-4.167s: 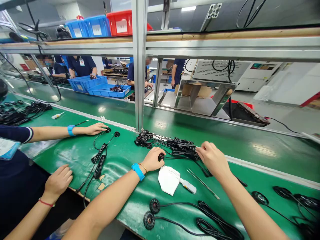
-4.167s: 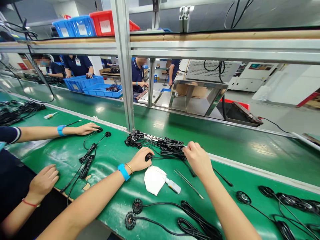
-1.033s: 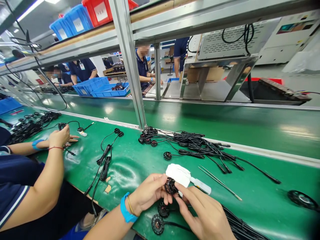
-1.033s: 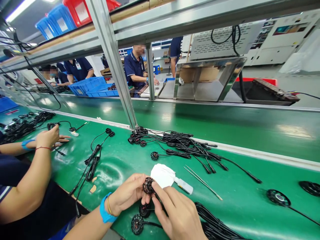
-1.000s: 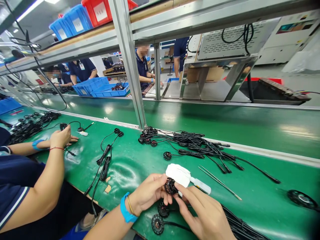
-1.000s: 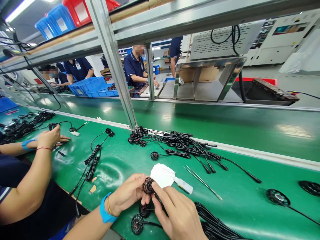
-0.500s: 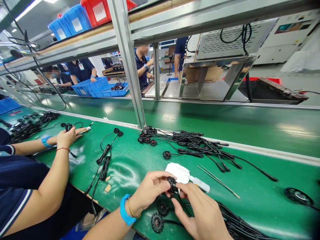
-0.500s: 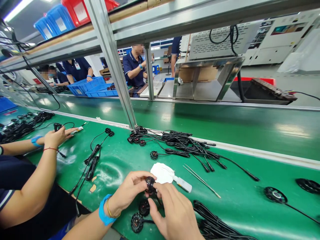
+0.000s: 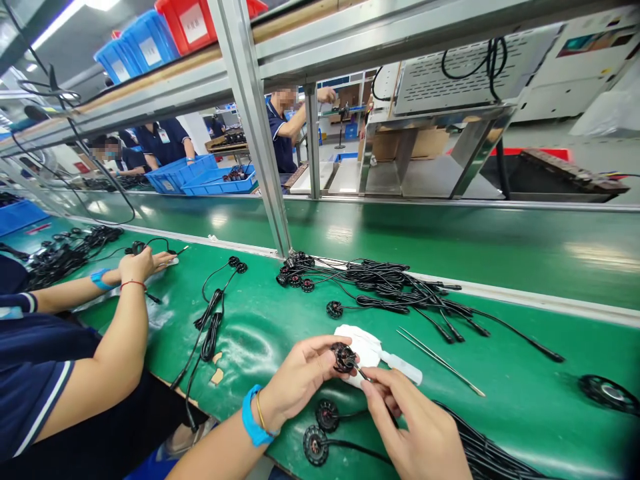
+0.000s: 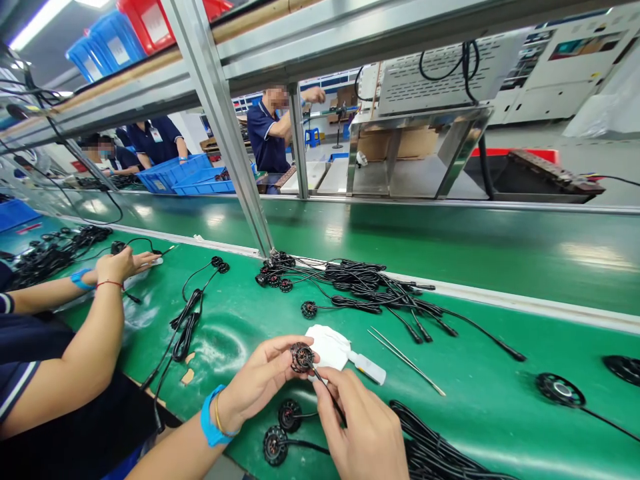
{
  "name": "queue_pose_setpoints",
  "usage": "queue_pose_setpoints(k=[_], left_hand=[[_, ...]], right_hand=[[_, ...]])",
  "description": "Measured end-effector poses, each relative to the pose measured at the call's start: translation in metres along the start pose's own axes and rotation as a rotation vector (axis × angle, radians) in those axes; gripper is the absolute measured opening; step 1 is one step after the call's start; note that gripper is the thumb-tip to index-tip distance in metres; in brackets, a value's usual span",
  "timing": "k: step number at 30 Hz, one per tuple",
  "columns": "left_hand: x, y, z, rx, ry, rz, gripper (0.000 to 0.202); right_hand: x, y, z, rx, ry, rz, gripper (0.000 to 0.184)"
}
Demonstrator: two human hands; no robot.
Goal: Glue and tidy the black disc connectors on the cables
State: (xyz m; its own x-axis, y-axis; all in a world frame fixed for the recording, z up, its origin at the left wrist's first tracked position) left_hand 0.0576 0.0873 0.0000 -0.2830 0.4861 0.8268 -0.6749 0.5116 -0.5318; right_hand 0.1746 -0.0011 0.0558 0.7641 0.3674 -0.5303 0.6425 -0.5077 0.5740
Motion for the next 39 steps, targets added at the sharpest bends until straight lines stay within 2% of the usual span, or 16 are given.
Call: queue_pose_setpoints(k=[4,8,12,16,20,24,29,36,39], left_hand=[[-0.003,0.0,0.0,0.003,0.034,-0.02,0.04],[-0.009,-0.002,0.0,-0.028,0.07,-0.047,0.04],[-0.006,-0.003,0.002,-0.037,0.047,-0.099,0.04],[0.005,-0.004,0.004,-0.038,-0.043,-0.218,0.045],[-0.001,-0.004,0.004,-0.067,0.04,-0.281,0.046],[-0.011,0.0,0.003,-0.059,0.132,-0.206,0.047],[-0.014,0.003,0.0,-0.031,0.128,-0.158,0.047],[-0.013,0.007,0.0,0.038,0.089,-0.295,0.045],[-0.009,0.006,0.001,0.082,0.044,-0.371,0.043]], right_hand=[[-0.014,0.013,-0.005,0.057,0.145,0.124,0.014],[-0.021,0.014,-0.005,0.073,0.208,0.228,0.014],[-0.026,0.014,-0.009,0.081,0.206,0.302,0.004],[-0.026,0.013,-0.014,0.052,0.172,0.225,0.014],[-0.023,0.011,-0.014,0.008,0.148,0.145,0.017],[-0.024,0.01,-0.013,0.013,0.143,0.146,0.015],[-0.028,0.009,-0.013,0.015,0.197,0.214,0.016],[-0.025,-0.001,-0.01,-0.05,0.237,0.283,0.017],[-0.025,-0.003,-0.01,-0.039,0.244,0.305,0.02]])
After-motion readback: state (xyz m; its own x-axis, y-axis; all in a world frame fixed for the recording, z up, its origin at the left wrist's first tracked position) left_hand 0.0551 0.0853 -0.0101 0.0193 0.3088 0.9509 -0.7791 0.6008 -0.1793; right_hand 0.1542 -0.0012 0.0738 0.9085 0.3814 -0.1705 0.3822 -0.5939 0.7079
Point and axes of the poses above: each hand's wrist, its own z-axis away from the middle knuckle, its own y-axis out of the back of the hand, x = y × z, the point moved 9 cm from there along -z, towards the middle knuckle, and after that the axes turned 3 degrees about y, right-handed, at the moved point
